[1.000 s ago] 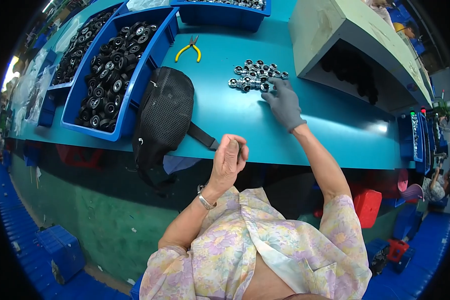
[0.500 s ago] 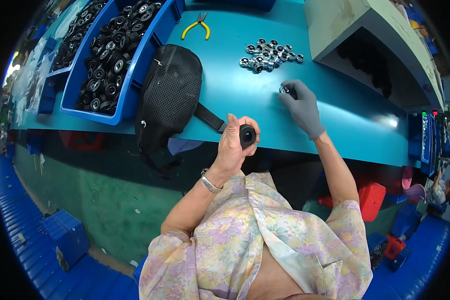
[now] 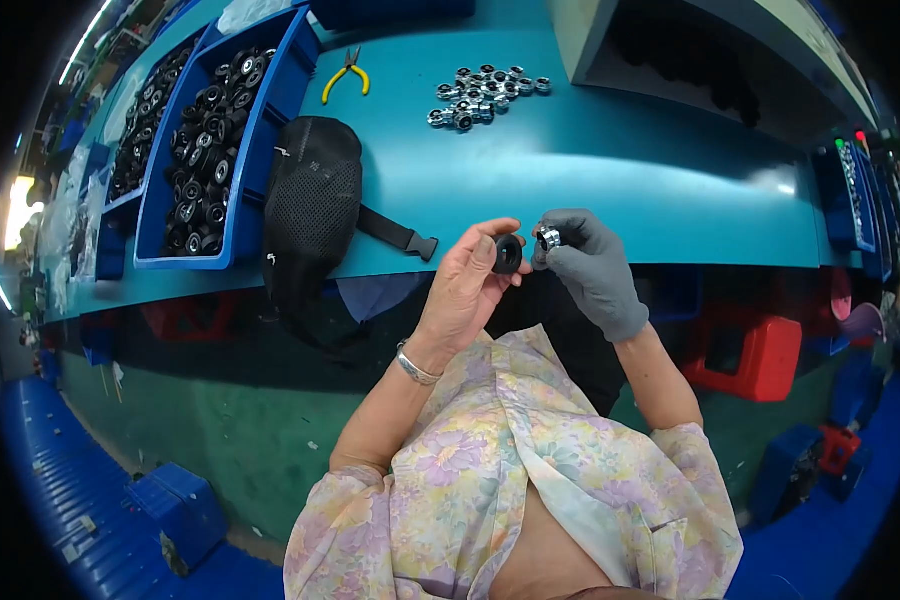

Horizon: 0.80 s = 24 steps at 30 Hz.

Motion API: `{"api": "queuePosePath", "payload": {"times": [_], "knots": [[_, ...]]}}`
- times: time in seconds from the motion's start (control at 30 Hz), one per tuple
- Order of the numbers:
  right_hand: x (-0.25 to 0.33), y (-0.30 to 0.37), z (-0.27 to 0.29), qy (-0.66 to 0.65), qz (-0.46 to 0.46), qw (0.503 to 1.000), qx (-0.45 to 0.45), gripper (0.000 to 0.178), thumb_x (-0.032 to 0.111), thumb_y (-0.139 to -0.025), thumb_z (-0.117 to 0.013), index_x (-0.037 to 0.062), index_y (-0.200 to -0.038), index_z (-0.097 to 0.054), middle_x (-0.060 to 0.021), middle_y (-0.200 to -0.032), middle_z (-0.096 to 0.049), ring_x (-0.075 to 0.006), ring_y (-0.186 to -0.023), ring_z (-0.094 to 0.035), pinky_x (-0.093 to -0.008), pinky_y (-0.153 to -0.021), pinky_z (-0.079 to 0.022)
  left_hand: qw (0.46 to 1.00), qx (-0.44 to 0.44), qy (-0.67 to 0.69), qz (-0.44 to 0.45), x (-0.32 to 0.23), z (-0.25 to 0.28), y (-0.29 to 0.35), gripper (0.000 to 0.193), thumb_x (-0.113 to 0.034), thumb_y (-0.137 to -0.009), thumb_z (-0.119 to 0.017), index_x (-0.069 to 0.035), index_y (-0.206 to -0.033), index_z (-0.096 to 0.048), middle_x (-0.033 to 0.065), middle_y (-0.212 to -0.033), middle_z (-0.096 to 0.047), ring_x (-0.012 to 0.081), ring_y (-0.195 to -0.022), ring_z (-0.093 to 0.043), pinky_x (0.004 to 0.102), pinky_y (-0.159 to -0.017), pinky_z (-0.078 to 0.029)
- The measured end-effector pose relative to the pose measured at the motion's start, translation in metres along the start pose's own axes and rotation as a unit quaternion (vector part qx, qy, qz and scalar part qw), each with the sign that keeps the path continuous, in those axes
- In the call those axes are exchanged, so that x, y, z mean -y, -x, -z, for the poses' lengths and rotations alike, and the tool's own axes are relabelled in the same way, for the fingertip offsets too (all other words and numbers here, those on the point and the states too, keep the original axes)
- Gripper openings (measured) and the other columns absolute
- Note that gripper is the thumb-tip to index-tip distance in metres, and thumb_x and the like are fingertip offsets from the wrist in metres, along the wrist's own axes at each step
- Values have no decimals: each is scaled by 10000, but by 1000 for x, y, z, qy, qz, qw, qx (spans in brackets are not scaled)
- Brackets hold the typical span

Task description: The recorder is assembling small plastic wheel-like components by inserting metal rings/inserts at a factory workbench.

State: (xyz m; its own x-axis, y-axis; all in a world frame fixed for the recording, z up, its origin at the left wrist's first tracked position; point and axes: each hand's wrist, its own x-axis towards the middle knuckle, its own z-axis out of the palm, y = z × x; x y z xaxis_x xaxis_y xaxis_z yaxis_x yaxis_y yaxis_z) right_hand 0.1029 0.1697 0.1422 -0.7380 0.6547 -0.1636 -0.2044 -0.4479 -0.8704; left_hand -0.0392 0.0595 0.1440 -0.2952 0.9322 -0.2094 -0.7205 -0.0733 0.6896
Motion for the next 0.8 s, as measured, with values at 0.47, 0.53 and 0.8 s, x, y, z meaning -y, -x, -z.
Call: {"api": "queuePosePath", "payload": {"times": [0.47, 0.53, 0.8], "knots": [[5, 58, 5, 88, 117, 989, -32, 293, -71, -794, -662, -9, -1067, -575, -62, -997, -619, -112, -877, -616, -264, -787, -520, 997, 56, -54, -2, 23, -27, 16, 441, -286, -903, -661, -9, -1222, -535, 70, -1051, -615, 145, -906, -614, 277, -762, -512], [2, 60, 6, 120, 171, 977, -33, 311, -87, -753, -700, 15, -1026, -594, -58, -983, -623, -124, -860, -619, -272, -752, -518, 997, 51, -62, -11, 27, -33, 18, 447, -279, -892, -678, -10, -1218, -533, 60, -1085, -604, 134, -919, -604, 278, -772, -510], [2, 65, 14, 294, 315, 901, -46, 325, -26, -711, -764, 74, -990, -630, -72, -948, -605, -188, -821, -618, -284, -697, -512, 994, 37, -106, -14, 34, -44, 25, 439, -216, -846, -741, -4, -1183, -557, 33, -1002, -622, 83, -867, -583, 208, -777, -484]]}}
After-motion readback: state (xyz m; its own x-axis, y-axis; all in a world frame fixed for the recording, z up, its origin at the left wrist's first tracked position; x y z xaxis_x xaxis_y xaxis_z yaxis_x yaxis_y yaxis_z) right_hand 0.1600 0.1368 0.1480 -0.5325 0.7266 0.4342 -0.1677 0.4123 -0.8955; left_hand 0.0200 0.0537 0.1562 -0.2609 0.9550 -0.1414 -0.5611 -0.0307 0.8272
